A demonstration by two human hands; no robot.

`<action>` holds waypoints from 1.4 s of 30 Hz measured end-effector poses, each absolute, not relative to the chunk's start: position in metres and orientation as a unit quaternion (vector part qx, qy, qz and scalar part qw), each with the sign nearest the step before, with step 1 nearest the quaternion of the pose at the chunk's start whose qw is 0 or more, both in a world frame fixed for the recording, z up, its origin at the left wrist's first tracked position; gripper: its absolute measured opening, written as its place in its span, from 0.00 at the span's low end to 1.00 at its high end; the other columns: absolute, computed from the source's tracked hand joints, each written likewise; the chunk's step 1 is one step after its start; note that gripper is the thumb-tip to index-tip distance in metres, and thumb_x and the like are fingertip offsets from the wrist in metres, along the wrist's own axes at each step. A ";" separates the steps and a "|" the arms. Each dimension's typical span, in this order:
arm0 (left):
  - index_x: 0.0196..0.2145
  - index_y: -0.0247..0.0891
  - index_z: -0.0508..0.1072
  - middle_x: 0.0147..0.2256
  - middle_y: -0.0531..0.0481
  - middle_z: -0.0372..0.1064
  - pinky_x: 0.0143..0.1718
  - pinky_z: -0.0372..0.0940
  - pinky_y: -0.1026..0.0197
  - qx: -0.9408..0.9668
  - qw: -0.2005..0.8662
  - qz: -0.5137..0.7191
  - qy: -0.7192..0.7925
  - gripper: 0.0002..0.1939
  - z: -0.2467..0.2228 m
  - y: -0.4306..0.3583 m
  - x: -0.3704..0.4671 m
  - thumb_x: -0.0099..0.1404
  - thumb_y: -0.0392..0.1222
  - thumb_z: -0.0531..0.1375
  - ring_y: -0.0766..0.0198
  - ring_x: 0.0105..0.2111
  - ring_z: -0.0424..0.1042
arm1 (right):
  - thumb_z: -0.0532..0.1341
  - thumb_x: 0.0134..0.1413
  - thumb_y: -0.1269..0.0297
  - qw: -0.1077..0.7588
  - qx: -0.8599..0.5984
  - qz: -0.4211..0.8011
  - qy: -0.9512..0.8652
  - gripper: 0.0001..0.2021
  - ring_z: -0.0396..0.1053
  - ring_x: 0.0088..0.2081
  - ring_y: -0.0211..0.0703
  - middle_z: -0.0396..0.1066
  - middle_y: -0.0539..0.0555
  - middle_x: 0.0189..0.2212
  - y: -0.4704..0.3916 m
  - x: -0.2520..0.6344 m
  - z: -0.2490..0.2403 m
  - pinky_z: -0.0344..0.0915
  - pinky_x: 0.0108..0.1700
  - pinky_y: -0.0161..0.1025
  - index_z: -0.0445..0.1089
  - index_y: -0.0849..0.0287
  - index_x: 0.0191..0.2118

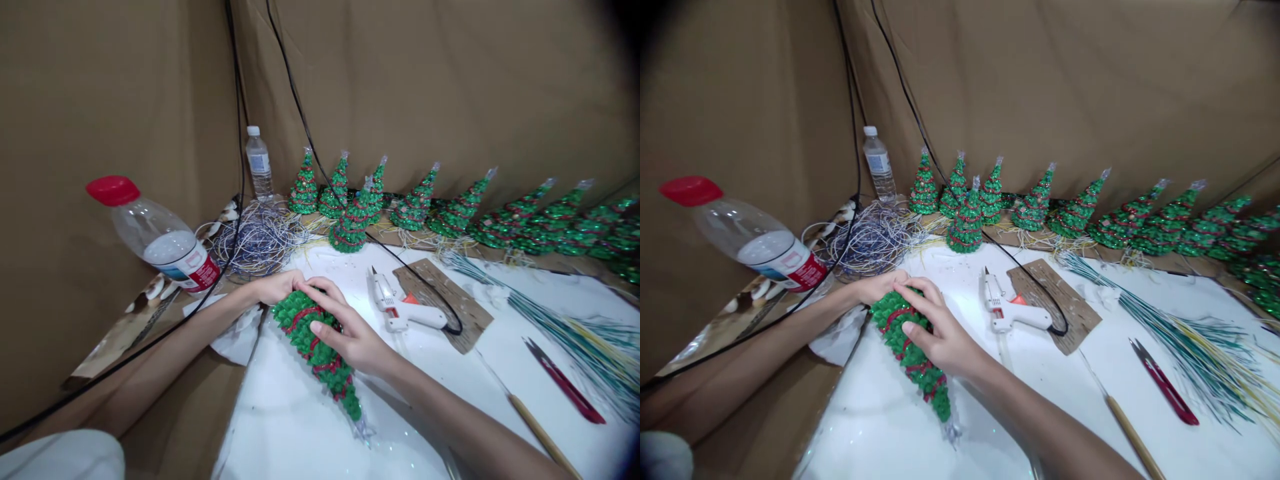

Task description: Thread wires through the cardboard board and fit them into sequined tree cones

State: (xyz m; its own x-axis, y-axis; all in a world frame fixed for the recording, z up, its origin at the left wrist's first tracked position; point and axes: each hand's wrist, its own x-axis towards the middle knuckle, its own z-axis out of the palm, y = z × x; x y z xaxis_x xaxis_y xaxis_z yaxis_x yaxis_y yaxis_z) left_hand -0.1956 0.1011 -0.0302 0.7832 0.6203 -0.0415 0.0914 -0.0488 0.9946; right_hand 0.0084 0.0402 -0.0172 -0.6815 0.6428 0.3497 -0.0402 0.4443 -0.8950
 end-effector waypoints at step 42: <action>0.18 0.30 0.73 0.15 0.56 0.62 0.18 0.55 0.72 0.737 0.591 0.179 0.273 0.11 -0.022 0.104 -0.198 0.48 0.39 0.69 0.74 0.17 0.57 | 0.54 0.65 0.50 0.356 -0.209 0.550 -0.726 0.22 0.53 0.64 0.44 0.59 0.54 0.60 0.040 0.008 -0.006 0.43 0.68 0.47 0.66 0.48 0.60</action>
State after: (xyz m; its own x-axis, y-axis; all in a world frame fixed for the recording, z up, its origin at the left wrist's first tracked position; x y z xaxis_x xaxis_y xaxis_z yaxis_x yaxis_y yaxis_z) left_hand -0.1978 0.1043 -0.0225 0.7863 0.6151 -0.0584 0.1906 -0.1514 0.9699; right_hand 0.0083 0.0403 -0.0060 -0.6591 0.6953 0.2868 -0.0878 0.3076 -0.9475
